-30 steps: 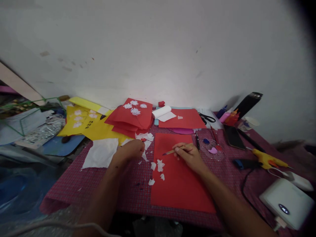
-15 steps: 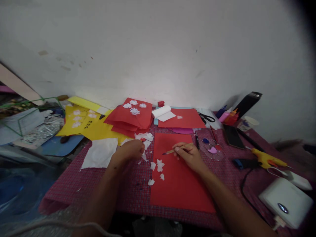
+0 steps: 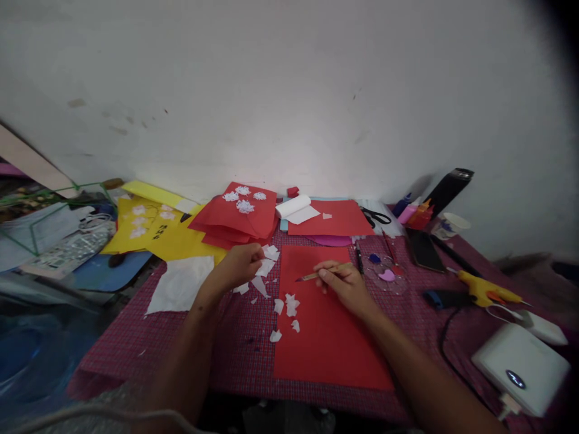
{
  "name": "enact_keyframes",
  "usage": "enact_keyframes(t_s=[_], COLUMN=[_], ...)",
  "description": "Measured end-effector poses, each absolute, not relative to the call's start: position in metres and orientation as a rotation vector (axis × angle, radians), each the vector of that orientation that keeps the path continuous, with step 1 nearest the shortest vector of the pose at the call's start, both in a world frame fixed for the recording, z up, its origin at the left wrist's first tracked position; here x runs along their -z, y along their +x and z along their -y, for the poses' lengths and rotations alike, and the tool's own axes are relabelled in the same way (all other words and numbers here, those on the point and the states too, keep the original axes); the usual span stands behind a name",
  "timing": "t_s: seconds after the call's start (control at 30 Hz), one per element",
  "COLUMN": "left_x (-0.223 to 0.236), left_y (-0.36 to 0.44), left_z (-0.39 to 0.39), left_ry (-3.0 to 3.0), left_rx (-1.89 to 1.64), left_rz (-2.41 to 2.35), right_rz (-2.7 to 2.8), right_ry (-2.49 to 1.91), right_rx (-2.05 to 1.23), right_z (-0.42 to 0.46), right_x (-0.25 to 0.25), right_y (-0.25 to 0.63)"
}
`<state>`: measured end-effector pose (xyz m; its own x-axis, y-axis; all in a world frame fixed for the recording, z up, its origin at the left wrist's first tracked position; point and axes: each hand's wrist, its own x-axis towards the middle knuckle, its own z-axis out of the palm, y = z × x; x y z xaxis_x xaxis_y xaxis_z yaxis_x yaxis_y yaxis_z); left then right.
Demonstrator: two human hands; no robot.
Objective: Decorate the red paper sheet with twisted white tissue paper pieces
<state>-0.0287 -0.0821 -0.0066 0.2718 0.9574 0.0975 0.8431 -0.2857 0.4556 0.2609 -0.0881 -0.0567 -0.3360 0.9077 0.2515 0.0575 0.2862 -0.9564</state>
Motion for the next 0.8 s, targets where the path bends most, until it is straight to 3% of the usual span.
enact_keyframes(t_s=[0.27,0.5,0.8], left_x=[0.019,0.027,0.038], left_y=[-0.015,0.035,0.056], left_z=[0.077,0.089,0.095], left_ry=[1.957,1.58,1.274], left_rx=[-0.696,-1.005,-0.945], left_rz=[-1.586,-1.246,-1.102], right_rz=[1.563,1.641,1.607], right_ry=[-0.841,-0.892,-0.835], right_rx=[-1.243,-1.18,-1.201], right_z=[0.091,0.095,0.097], right_x=[0.054,0.051,0.056], right_y=[0.258,0.258,0.25])
